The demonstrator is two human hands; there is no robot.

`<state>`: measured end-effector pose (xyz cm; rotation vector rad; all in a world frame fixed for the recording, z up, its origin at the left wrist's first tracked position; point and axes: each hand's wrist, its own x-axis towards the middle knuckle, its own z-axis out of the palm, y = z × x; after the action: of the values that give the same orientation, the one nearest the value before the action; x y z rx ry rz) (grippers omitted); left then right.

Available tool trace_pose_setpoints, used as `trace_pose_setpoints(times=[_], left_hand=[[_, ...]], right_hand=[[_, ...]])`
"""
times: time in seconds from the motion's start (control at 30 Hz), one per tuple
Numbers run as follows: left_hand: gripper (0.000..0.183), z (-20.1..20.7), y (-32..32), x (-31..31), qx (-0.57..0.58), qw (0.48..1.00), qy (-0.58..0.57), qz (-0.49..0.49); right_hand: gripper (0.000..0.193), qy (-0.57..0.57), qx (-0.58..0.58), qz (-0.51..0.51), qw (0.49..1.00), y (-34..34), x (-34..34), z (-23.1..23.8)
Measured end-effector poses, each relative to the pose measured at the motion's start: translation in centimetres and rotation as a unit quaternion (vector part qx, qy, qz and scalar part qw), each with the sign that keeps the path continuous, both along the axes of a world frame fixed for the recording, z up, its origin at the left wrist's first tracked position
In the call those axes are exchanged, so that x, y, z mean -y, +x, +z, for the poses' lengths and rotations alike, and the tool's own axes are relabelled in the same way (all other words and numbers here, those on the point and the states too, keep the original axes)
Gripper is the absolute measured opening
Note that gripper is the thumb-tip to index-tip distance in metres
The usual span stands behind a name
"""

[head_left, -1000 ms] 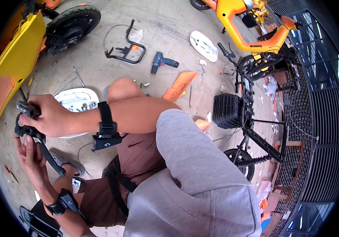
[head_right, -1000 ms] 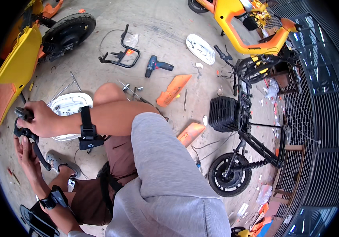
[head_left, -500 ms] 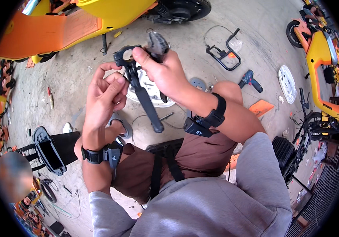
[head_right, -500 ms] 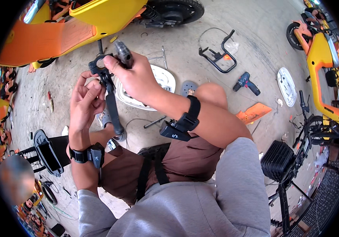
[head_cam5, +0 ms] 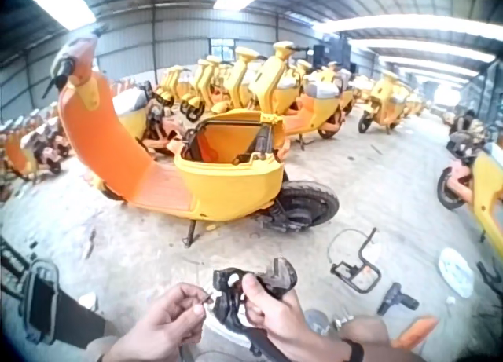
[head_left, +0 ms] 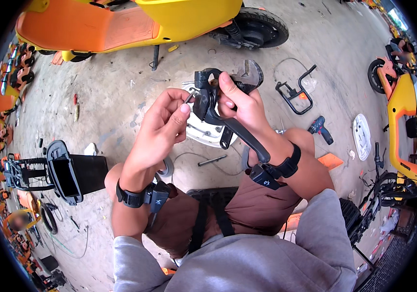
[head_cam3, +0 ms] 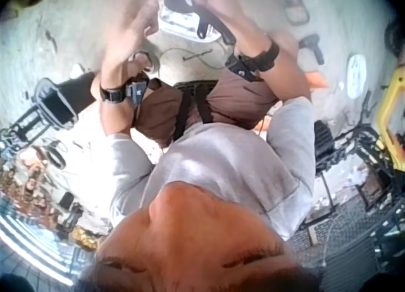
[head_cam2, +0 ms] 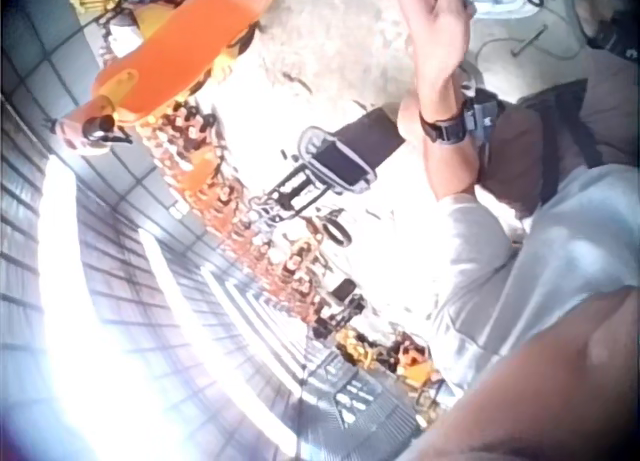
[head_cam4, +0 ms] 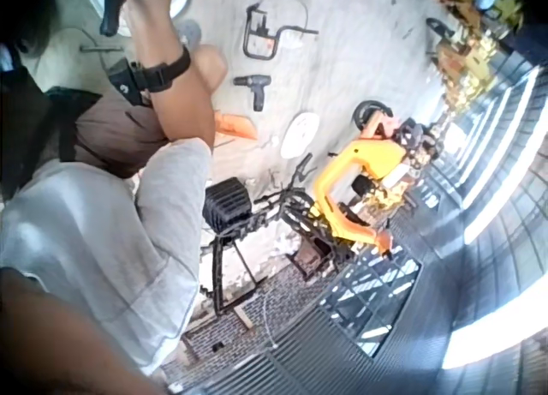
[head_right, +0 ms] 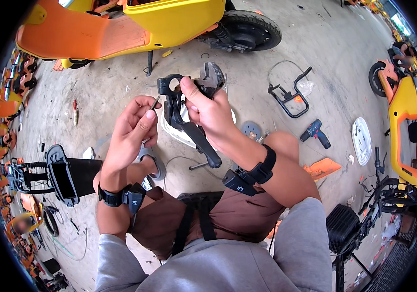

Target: The person assembles a black plastic scooter handlebar component by hand and with a pair of pliers, fitting small metal pins and wires into the assembly housing.

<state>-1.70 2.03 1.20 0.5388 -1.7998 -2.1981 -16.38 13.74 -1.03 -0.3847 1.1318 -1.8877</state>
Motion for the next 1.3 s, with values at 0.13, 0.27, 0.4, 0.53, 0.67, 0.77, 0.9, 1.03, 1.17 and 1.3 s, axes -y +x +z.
trace_pose_setpoints(times=[0.13, 0.27, 0.4, 0.53, 0.67, 0.77, 0.9, 1.03, 1.17, 1.3], left_hand=[[0.02, 0.3, 0.6, 0.4, 0.041, 0.994, -0.101, 0.016], [0.018, 0.1, 0.5, 0.0, 0.025, 0.992, -0.118, 0.047], [0.014, -0.7, 0.4, 0.1, 0.018, 0.97, -0.23, 0.077], [0.014, -0.2, 0.5, 0.1, 0.023, 0.939, -0.336, 0.063], [0.01, -0.4, 0.5, 0.0, 0.008, 0.932, -0.357, 0.062], [0.011, -0.6, 0.3, 0.3, 0.005, 0.979, -0.201, 0.04], [0.012, -1.3, 0.3, 0.4, 0.025, 0.997, -0.072, -0.009], [0.021, -1.2, -0.3, -0.4, 0.039, 0.991, -0.126, -0.012], [0.035, -0.8, -0.8, -1.1, 0.014, 0.996, -0.088, 0.031], [0.031, -0.4, -0.4, -0.9, 0.021, 0.989, -0.144, 0.025]], right_hand=[[0.029, 0.006, -0.017, 0.01, 1.0, -0.3, -0.2, -0.2], [0.028, 0.008, -0.031, 0.012, 0.999, -0.1, -0.1, -0.2], [0.026, 0.019, -0.052, -0.002, 0.998, 0.3, 0.1, 0.0], [0.023, 0.054, -0.109, -0.019, 0.992, 0.7, -0.1, -0.3], [0.023, 0.052, -0.134, -0.022, 0.989, 0.8, 0.0, -0.3], [0.031, 0.058, -0.128, -0.03, 0.99, 1.1, 0.0, -0.2], [0.029, 0.038, -0.168, -0.057, 0.983, 1.4, 0.0, 0.0], [0.028, 0.043, -0.182, -0.068, 0.98, 0.9, 0.0, 0.0], [0.03, 0.046, -0.223, -0.074, 0.971, 1.0, -0.1, 0.2], [0.032, 0.062, -0.243, -0.081, 0.965, 1.3, -0.1, 0.4]])
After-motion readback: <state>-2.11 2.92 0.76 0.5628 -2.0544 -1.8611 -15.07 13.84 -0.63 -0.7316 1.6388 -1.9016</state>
